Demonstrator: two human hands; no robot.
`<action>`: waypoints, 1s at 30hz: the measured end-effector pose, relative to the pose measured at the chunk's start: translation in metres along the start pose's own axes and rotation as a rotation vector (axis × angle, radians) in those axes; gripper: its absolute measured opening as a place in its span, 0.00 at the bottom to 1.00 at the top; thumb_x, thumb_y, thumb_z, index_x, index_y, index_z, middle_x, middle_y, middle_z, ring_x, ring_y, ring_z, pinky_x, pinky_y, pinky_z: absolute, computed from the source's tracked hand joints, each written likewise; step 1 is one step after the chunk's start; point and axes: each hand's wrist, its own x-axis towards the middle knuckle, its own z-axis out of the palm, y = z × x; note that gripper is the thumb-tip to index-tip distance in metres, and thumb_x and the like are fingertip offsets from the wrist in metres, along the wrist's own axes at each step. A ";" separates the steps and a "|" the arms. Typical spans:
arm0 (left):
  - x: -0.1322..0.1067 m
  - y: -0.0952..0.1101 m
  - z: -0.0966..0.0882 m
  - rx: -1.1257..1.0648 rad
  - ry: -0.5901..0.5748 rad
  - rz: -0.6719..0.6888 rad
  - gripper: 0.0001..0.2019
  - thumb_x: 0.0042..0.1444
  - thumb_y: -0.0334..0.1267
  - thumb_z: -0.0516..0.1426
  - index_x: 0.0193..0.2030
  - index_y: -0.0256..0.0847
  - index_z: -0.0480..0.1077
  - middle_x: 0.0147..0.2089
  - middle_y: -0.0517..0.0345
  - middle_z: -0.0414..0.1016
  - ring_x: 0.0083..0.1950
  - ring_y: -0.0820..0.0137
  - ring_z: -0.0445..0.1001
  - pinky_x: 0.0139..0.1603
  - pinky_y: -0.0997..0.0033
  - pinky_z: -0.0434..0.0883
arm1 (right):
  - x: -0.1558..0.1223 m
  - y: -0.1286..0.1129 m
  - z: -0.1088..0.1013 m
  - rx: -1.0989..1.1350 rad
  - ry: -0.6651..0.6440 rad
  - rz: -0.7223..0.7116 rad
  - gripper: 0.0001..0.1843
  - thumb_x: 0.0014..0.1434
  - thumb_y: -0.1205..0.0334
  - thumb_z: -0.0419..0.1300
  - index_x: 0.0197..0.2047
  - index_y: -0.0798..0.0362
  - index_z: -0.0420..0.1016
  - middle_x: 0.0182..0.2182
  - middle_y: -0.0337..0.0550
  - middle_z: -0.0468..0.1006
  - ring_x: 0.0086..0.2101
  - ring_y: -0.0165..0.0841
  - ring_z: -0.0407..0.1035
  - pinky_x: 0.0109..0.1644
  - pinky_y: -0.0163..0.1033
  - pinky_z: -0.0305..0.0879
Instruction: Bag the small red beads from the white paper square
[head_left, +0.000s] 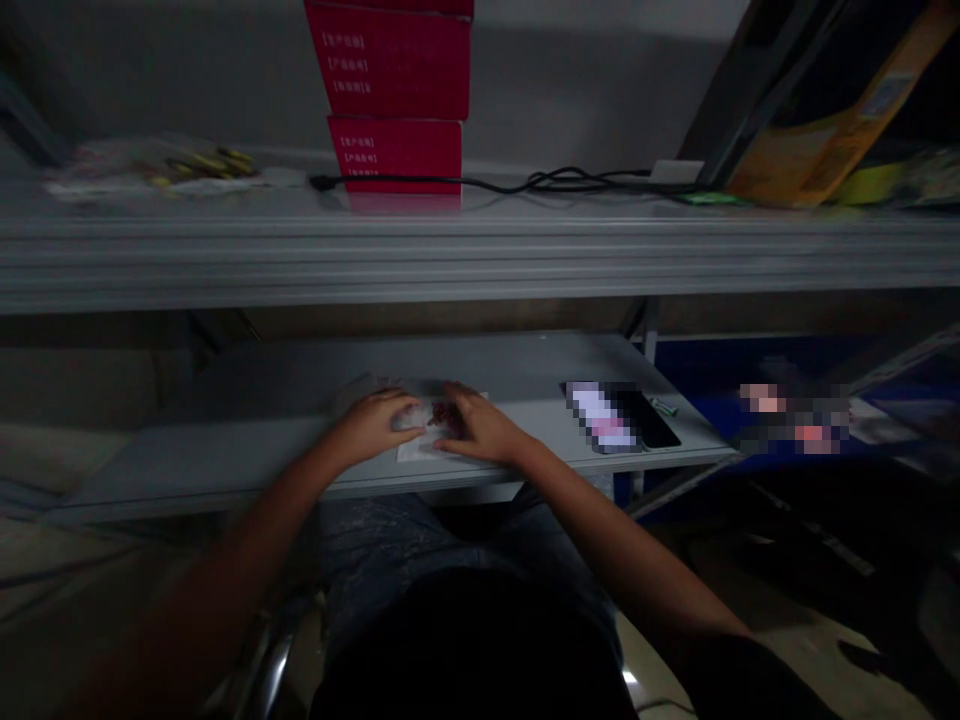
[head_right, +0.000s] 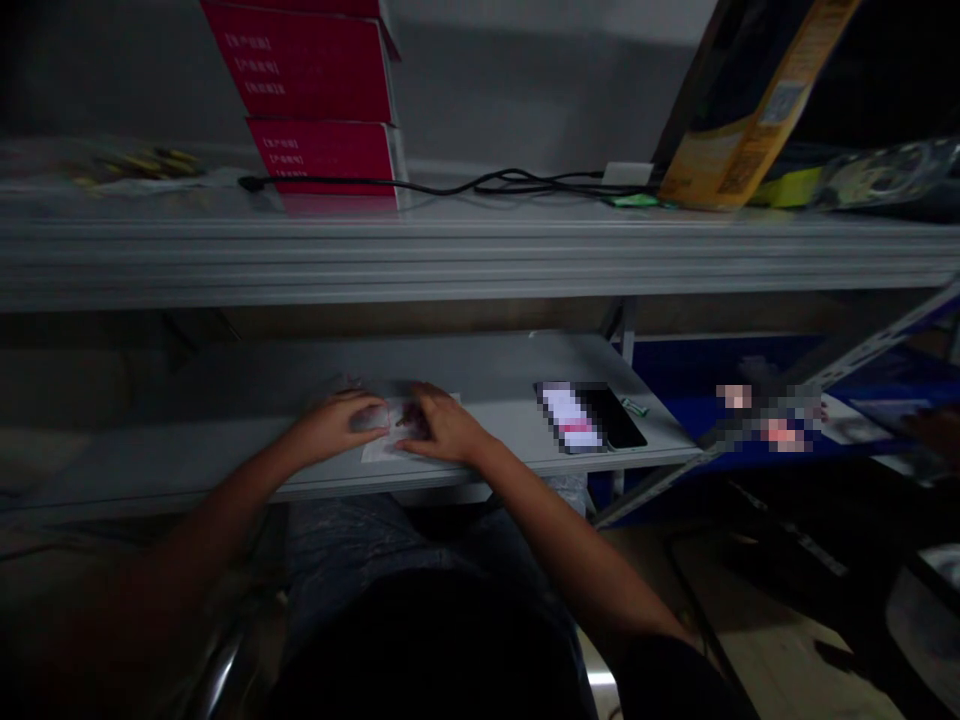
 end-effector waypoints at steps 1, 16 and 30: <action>0.007 -0.002 -0.002 0.134 -0.063 0.062 0.16 0.59 0.46 0.61 0.50 0.43 0.76 0.51 0.50 0.79 0.53 0.57 0.76 0.57 0.57 0.69 | 0.006 0.004 0.006 -0.026 -0.034 -0.028 0.48 0.57 0.40 0.66 0.69 0.61 0.56 0.66 0.67 0.62 0.64 0.53 0.59 0.68 0.58 0.55; 0.045 0.009 -0.023 0.333 -0.421 0.217 0.16 0.57 0.41 0.60 0.51 0.44 0.77 0.54 0.50 0.79 0.54 0.58 0.73 0.58 0.61 0.66 | 0.014 0.017 0.034 -0.193 -0.139 -0.035 0.42 0.64 0.35 0.56 0.69 0.59 0.60 0.67 0.61 0.63 0.66 0.50 0.56 0.70 0.55 0.50; 0.047 -0.013 -0.039 -0.409 -0.390 -0.166 0.23 0.69 0.50 0.45 0.53 0.34 0.70 0.50 0.46 0.77 0.46 0.64 0.73 0.48 0.67 0.70 | 0.012 0.013 0.031 -0.287 -0.215 0.002 0.46 0.66 0.34 0.51 0.73 0.63 0.54 0.70 0.64 0.56 0.70 0.50 0.48 0.73 0.55 0.43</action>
